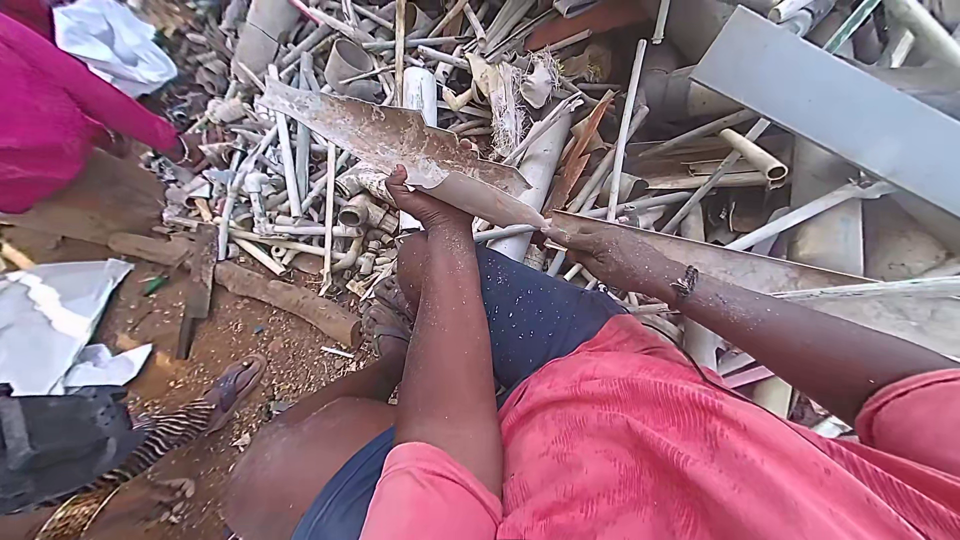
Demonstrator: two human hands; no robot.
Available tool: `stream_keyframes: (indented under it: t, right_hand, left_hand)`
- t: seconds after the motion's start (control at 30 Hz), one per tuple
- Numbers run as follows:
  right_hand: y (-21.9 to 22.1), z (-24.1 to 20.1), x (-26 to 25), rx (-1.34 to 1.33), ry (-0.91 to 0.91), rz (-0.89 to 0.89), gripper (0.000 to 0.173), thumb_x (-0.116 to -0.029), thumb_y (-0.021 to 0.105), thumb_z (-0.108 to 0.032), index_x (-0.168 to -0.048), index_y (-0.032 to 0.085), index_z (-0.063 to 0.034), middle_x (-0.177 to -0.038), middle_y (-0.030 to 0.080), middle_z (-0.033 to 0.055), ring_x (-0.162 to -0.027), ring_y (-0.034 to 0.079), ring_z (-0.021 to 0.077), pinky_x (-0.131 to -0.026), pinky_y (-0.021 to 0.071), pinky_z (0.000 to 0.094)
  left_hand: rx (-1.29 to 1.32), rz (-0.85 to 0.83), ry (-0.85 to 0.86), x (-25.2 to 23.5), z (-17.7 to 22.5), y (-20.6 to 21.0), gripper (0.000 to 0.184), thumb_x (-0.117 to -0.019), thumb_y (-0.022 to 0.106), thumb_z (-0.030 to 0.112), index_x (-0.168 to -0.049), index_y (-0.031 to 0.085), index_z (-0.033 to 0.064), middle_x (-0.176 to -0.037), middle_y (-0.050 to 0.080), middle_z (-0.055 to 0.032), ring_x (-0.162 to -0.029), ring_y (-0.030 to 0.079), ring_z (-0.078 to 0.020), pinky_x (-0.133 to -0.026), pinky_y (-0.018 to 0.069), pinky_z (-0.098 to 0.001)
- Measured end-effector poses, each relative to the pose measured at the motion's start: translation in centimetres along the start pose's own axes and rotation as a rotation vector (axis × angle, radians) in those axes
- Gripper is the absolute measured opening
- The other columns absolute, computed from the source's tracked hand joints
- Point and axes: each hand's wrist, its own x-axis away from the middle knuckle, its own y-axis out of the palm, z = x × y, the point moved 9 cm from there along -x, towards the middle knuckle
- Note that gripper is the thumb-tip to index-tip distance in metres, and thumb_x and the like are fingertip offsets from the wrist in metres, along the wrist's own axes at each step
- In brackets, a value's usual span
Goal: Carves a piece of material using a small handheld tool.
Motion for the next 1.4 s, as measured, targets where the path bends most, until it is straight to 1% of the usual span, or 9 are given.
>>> stream_keyframes:
  t: [0.13, 0.27, 0.4, 0.5, 0.77, 0.83, 1.0, 1.17, 1.4]
  right_hand:
    - [-2.3, 1.2, -0.3, 0.235, 0.093, 0.058, 0.053, -0.1045, 0.05, -0.017, -0.152, 0.05, -0.0401, -0.1, 0.064, 0.0183, -0.07, 0.065, 0.0355, -0.055, 0.0504, 0.0518]
    - [-0.5, -0.1, 0.1, 0.233, 0.021, -0.068, 0.063, -0.0983, 0.057, -0.01, -0.154, 0.048, -0.0387, -0.103, 0.063, 0.0185, -0.072, 0.065, 0.0332, -0.058, 0.0533, 0.0503]
    - [-2.8, 0.6, 0.2, 0.318, 0.002, 0.003, 0.059, -0.0978, 0.059, -0.013, -0.15, 0.053, -0.0389, -0.099, 0.062, 0.0187, -0.064, 0.063, 0.0333, -0.052, 0.0493, 0.049]
    - [-2.3, 0.9, 0.0, 0.321, 0.07, -0.035, 0.061, -0.1, 0.056, -0.013, -0.154, 0.047, -0.0413, -0.104, 0.061, 0.0203, -0.068, 0.064, 0.0346, -0.055, 0.0509, 0.05]
    - [-3.7, 0.5, 0.2, 0.395, 0.1, -0.014, 0.064, -0.0953, 0.057, -0.007, -0.15, 0.052, -0.0397, -0.104, 0.062, 0.0208, -0.064, 0.062, 0.0337, -0.05, 0.0487, 0.0484]
    - [-3.1, 0.2, -0.3, 0.41, 0.065, -0.038, 0.066, -0.0956, 0.055, -0.007, -0.153, 0.049, -0.0401, -0.104, 0.062, 0.0214, -0.065, 0.064, 0.0348, -0.052, 0.0505, 0.0493]
    - [-3.5, 1.0, 1.5, 0.461, 0.064, -0.084, 0.07, -0.0917, 0.062, -0.007, -0.152, 0.049, -0.0414, -0.099, 0.06, 0.0188, -0.062, 0.061, 0.0321, -0.049, 0.0486, 0.0468]
    - [-3.8, -0.5, -1.3, 0.444, 0.071, -0.097, 0.067, -0.0962, 0.054, -0.006, -0.154, 0.047, -0.0397, -0.107, 0.062, 0.0236, -0.068, 0.065, 0.0369, -0.054, 0.0508, 0.0497]
    - [-3.1, 1.0, 2.0, 0.471, 0.118, -0.229, 0.07, -0.0945, 0.06, -0.009, -0.155, 0.044, -0.0406, -0.107, 0.061, 0.0201, -0.067, 0.064, 0.032, -0.054, 0.0512, 0.047]
  left_hand:
    - [0.02, -0.044, -0.043, -0.2, -0.6, 0.0, 0.049, -0.0944, 0.033, 0.042, -0.126, 0.047, 0.0074, -0.124, 0.06, -0.0194, -0.118, 0.06, -0.0326, -0.097, 0.0491, -0.0634]
    - [0.006, -0.035, 0.043, 0.5, 0.5, 0.7, 0.033, -0.0985, 0.032, 0.032, -0.114, 0.05, 0.0095, -0.107, 0.064, -0.0116, -0.104, 0.066, -0.0232, -0.088, 0.0563, -0.0506]
    - [-0.016, -0.047, 0.073, -0.7, 0.8, -0.6, 0.039, -0.0956, 0.036, 0.034, -0.121, 0.048, 0.0066, -0.116, 0.061, -0.0165, -0.112, 0.063, -0.0276, -0.095, 0.0531, -0.0559]
    - [0.007, -0.078, 0.01, -0.8, -0.5, -0.6, 0.047, -0.0934, 0.04, 0.039, -0.125, 0.048, 0.0062, -0.122, 0.06, -0.0193, -0.116, 0.062, -0.0325, -0.097, 0.0511, -0.0612]
    - [0.006, -0.087, -0.059, -0.3, -1.4, 0.0, 0.05, -0.0911, 0.039, 0.041, -0.125, 0.049, 0.0066, -0.122, 0.061, -0.0218, -0.116, 0.062, -0.036, -0.095, 0.0501, -0.0646]
    - [-0.017, -0.081, -0.051, 0.4, -0.8, 0.7, 0.04, -0.0953, 0.035, 0.038, -0.121, 0.048, 0.0102, -0.116, 0.063, -0.0143, -0.111, 0.064, -0.0267, -0.092, 0.054, -0.055]
    - [0.049, -0.123, -0.107, -0.6, -0.9, 0.5, 0.055, -0.0919, 0.034, 0.046, -0.127, 0.048, 0.0061, -0.118, 0.062, -0.0227, -0.11, 0.064, -0.0376, -0.09, 0.0525, -0.0632]
    - [-0.011, -0.091, -0.086, 1.4, -1.2, 1.7, 0.034, -0.0979, 0.033, 0.032, -0.119, 0.049, 0.0107, -0.108, 0.065, -0.0116, -0.103, 0.067, -0.0229, -0.087, 0.057, -0.0505]
    - [0.003, -0.09, -0.127, -0.2, -1.5, 0.5, 0.051, -0.0934, 0.034, 0.044, -0.128, 0.047, 0.0084, -0.118, 0.062, -0.0219, -0.107, 0.064, -0.0381, -0.087, 0.0528, -0.0638]
